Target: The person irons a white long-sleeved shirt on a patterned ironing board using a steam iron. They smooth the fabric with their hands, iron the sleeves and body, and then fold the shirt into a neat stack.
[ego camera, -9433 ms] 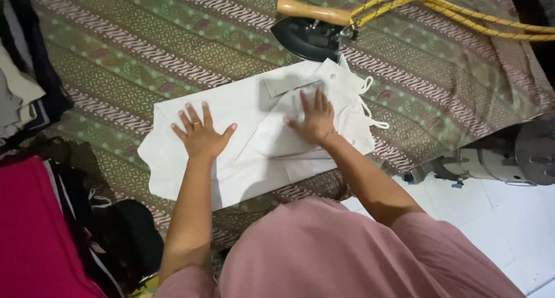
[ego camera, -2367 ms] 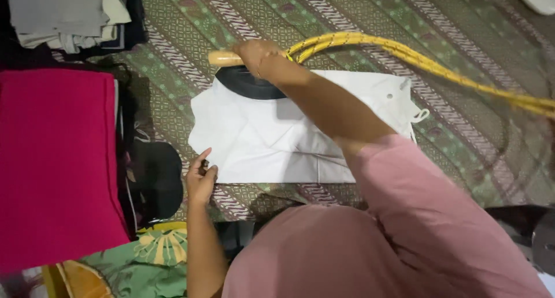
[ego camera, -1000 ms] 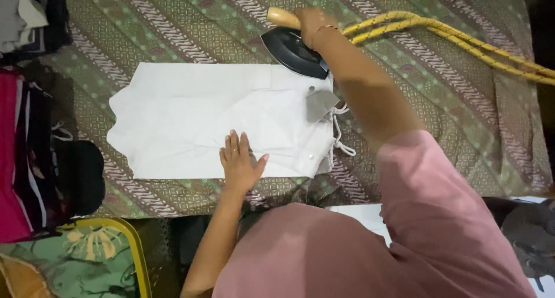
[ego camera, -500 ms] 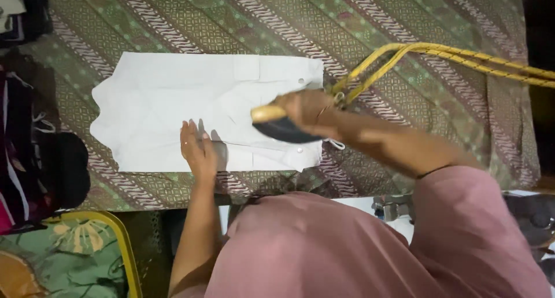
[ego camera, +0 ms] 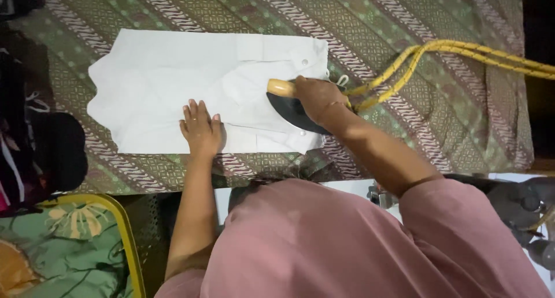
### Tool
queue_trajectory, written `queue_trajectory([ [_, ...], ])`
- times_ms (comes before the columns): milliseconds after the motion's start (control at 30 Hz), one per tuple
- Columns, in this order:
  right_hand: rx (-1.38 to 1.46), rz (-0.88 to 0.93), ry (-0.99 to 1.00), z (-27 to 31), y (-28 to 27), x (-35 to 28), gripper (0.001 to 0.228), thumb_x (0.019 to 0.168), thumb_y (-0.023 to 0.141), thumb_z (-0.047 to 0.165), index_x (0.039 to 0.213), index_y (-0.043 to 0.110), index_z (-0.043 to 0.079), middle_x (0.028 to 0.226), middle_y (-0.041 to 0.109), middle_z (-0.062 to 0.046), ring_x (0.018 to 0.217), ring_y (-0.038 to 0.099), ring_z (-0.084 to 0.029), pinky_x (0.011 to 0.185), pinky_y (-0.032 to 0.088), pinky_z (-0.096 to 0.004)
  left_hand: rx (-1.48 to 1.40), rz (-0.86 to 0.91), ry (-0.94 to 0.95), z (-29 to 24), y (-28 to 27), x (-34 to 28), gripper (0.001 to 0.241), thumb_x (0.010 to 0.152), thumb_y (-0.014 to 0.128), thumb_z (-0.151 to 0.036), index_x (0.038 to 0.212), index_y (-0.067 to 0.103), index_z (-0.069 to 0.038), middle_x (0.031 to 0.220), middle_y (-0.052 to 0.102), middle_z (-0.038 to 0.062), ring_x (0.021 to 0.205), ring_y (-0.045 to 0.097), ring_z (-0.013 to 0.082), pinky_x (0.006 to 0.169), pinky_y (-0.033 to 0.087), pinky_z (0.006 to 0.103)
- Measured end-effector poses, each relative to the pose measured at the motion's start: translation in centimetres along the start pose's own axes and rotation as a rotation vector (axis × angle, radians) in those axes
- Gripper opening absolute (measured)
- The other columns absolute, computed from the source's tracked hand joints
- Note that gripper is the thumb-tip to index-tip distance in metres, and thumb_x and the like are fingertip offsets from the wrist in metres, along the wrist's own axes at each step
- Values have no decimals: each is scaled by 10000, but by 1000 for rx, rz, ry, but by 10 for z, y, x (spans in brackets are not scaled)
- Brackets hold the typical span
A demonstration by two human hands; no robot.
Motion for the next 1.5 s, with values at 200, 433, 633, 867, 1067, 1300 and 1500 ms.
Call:
queue_trajectory([
  [200,-56,-200,-23,7,-36,-34,152,987,557,181,1106,645,144,826,711,-88,730,750,-275,587,604,-406,-4,8,3,-17,-10,-12,696,1049,498,-441,1597,345,-42,1690,194,262,1563,136,462,1224,88,685],
  [433,-12,-51,277,-117,55,-57,247,1007,510,174,1238,593,198,1081,706,-87,859,748,-310,689,615,-456,47,75,-25,-5,8,-24,759,1037,472,-479,1649,251,-90,1717,104,231,1585,49,406,1235,21,643],
  [633,-125,-19,601,-262,102,-75,246,938,629,242,1151,722,320,928,786,-17,838,797,-285,641,638,-455,97,-65,131,-42,-6,-32,803,1011,579,-444,1619,279,-14,1662,186,342,1545,138,510,1194,106,710],
  [867,-163,-675,639,-302,47,-97,466,791,764,124,1250,685,127,1411,566,-184,1146,508,-418,953,366,-532,42,-36,263,-90,11,-32,811,982,566,-422,1614,254,-20,1663,143,337,1538,92,536,1171,98,734],
  [1067,627,-816,307,-139,92,-114,317,905,673,176,1119,672,-57,880,587,-340,870,553,-624,781,466,-678,-44,-20,309,-112,30,-29,798,988,665,-441,1601,343,-45,1675,175,294,1544,101,508,1154,84,750],
  [1300,1000,-235,672,-104,169,-75,760,791,753,636,1359,643,144,1109,687,-136,1094,687,-376,944,548,-536,8,-86,452,-159,44,-23,788,943,723,-402,1558,404,-27,1626,277,321,1507,236,529,1144,169,741],
  [1500,1143,-32,610,-86,153,-49,796,840,708,672,1386,621,100,1255,708,-177,1243,627,-398,1036,514,-543,-23,206,458,-212,73,-10,786,981,638,-454,1575,357,-22,1649,242,317,1556,184,465,1215,122,672],
])
Point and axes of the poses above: each hand's wrist, its own x-axis towards the middle knuckle, its own y-axis out of the palm, z = x × y, the point moved 10 cm from there along x, towards the middle knuckle
